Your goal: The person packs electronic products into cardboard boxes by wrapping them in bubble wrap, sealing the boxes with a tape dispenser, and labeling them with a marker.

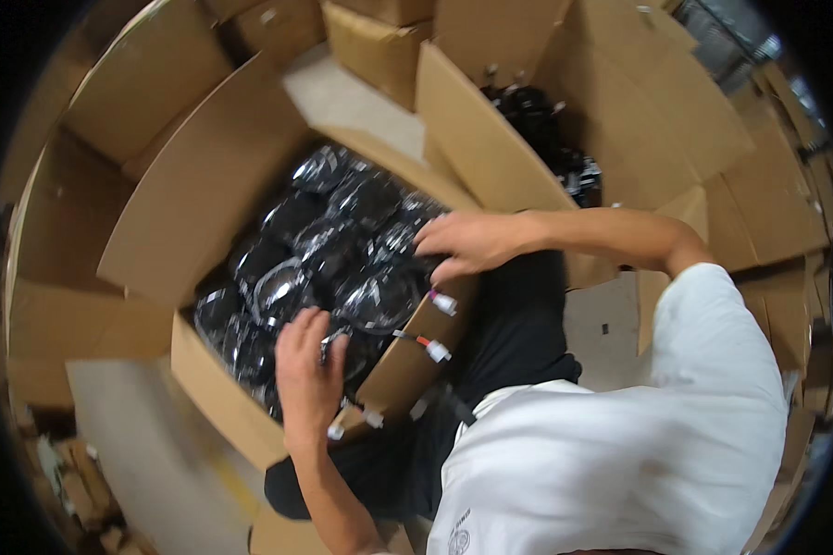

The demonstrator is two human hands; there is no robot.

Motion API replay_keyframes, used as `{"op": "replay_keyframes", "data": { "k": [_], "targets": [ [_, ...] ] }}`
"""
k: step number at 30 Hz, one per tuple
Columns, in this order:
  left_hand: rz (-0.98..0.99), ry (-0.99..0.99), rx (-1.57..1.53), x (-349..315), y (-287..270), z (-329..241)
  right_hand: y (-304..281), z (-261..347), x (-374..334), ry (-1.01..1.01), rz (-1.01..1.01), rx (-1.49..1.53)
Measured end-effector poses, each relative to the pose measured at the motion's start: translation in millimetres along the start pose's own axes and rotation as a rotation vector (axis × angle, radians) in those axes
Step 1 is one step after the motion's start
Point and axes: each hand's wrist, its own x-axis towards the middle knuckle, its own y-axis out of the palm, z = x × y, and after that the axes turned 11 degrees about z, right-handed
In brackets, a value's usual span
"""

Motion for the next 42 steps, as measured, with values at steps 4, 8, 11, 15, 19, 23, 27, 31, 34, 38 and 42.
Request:
{"op": "replay_keyframes", "data": {
  "k": [4, 8, 11, 15, 19, 23, 27, 31, 34, 38, 42],
  "targets": [
    [-0.501, -0.354, -0.039, -71, -27, 16, -6, -16, 4, 0.037, -0.052, 0.113],
    [-0.839, -0.742, 0.153, -154, 3, -2, -4, -14, 9, 0.144, -0.072, 0.182],
    [-0.850, -0.869, 0.302, -215, 18, -22, -6, 0, 14, 0.264, -0.045, 0.301],
    [-0.951, -1.152, 0.520, -317, 9, -36, -3, 3, 27, 0.263, 0.018, 0.334],
    [-0.889, -1.432, 0.663, -469, 1, -16, 2, 5, 35, 0.176, 0.047, 0.316],
    [0.343, -2.028, 0.645, -543, 19, -5, -4, 17, 29, 0.167, 0.081, 0.331],
    [0.234, -2.102, 0.400, -573, 24, -5, -7, 24, 16, 0.236, 0.066, 0.337],
    [-0.254, -1.996, 0.701, -535, -28, -33, 1, 16, 23, 0.230, 0.090, 0.321],
    [-0.673, -1.645, 0.661, -498, -97, -51, -18, 40, 19, 0.264, 0.000, 0.220],
    [-1.027, -1.257, 0.546, -450, -159, -96, -2, 67, 60, -0.083, -0.180, 0.234],
    [-1.217, -1.136, 0.697, -394, -184, -132, 10, 172, 102, -0.404, 0.001, 0.312]
  ]
}}
